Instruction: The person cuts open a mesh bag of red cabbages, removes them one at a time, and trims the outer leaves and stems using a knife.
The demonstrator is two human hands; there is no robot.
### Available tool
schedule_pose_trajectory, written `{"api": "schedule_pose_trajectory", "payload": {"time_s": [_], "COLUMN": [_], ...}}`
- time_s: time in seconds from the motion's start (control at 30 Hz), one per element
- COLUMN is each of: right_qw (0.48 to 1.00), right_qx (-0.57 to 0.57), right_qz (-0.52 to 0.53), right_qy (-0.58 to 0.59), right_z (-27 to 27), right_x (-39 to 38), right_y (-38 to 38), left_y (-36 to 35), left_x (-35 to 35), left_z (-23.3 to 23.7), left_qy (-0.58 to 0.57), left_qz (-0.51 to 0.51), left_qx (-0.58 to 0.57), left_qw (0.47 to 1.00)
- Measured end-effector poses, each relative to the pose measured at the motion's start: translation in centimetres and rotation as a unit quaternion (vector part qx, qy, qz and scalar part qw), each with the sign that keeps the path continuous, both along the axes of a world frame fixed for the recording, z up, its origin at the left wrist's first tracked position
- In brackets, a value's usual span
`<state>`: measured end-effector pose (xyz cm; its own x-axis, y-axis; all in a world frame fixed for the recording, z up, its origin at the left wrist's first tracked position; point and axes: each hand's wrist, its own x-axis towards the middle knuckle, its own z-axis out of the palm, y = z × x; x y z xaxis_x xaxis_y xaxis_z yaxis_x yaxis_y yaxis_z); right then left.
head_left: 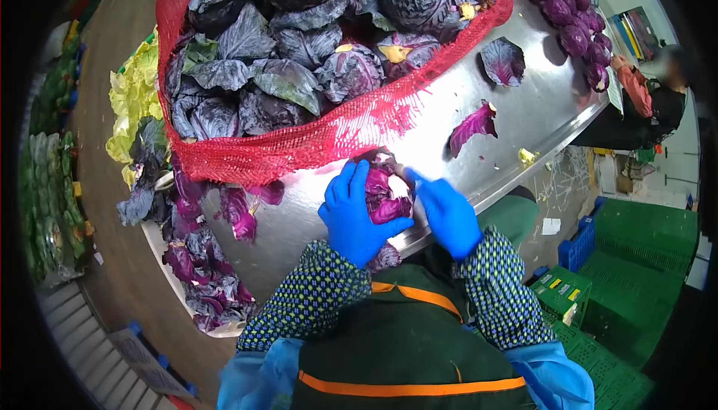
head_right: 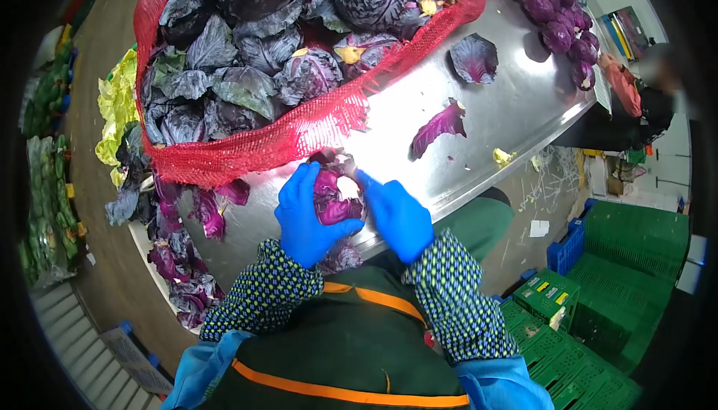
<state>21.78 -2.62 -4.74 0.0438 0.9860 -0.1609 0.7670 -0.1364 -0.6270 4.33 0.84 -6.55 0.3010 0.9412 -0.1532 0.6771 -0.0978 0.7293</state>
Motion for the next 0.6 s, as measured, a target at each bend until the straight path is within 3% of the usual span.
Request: {"api": "schedule_pose_trajectory", "payload": {"time_s": [0.07,0.1,0.13,0.2,0.27,0.37,0.43,0.47,0.53,0.6], "right_qw": [0.989,0.989,0.962,0.9,0.89,0.886,0.939,0.936,0.88,0.871], "right_qx": [-0.057,-0.098,-0.167,-0.178,-0.124,-0.195,-0.131,-0.133,-0.198,-0.245], "right_qz": [-0.127,-0.106,-0.143,-0.225,-0.203,-0.204,-0.074,-0.08,-0.126,-0.108], "right_qy": [-0.049,0.021,0.16,0.328,0.389,0.367,0.31,0.315,0.413,0.413], "right_z": [-3.9,-3.5,-3.2,0.7,-1.0,0.1,0.4,0.9,3.1,4.7], "right_x": [3.2,4.1,4.1,-0.1,-1.5,-1.1,-1.1,-1.0,-0.7,-0.9], "right_y": [1.7,2.4,1.9,0.9,0.8,1.5,0.7,0.7,1.8,1.8], "left_y": [-1.2,-2.4,-3.2,-3.3,-2.6,-2.1,-2.4,-2.7,-2.7,-2.8], "left_x": [-0.6,-1.1,-1.3,-1.5,-1.9,-3.8,-4.9,-5.4,-6.3,-6.6], "left_z": [-0.9,-1.0,-1.4,-1.0,-0.6,-0.5,-0.1,0.1,0.7,0.7], "left_qy": [-0.028,-0.032,-0.034,-0.046,-0.085,-0.171,-0.105,-0.046,-0.062,-0.182], "left_qz": [-0.054,-0.074,-0.089,-0.078,-0.074,-0.089,-0.119,-0.15,-0.148,-0.085], "left_qx": [0.032,0.061,0.087,0.088,0.083,0.047,0.058,0.065,0.046,0.04], "left_qw": [0.998,0.995,0.992,0.992,0.99,0.98,0.986,0.985,0.986,0.979]}}
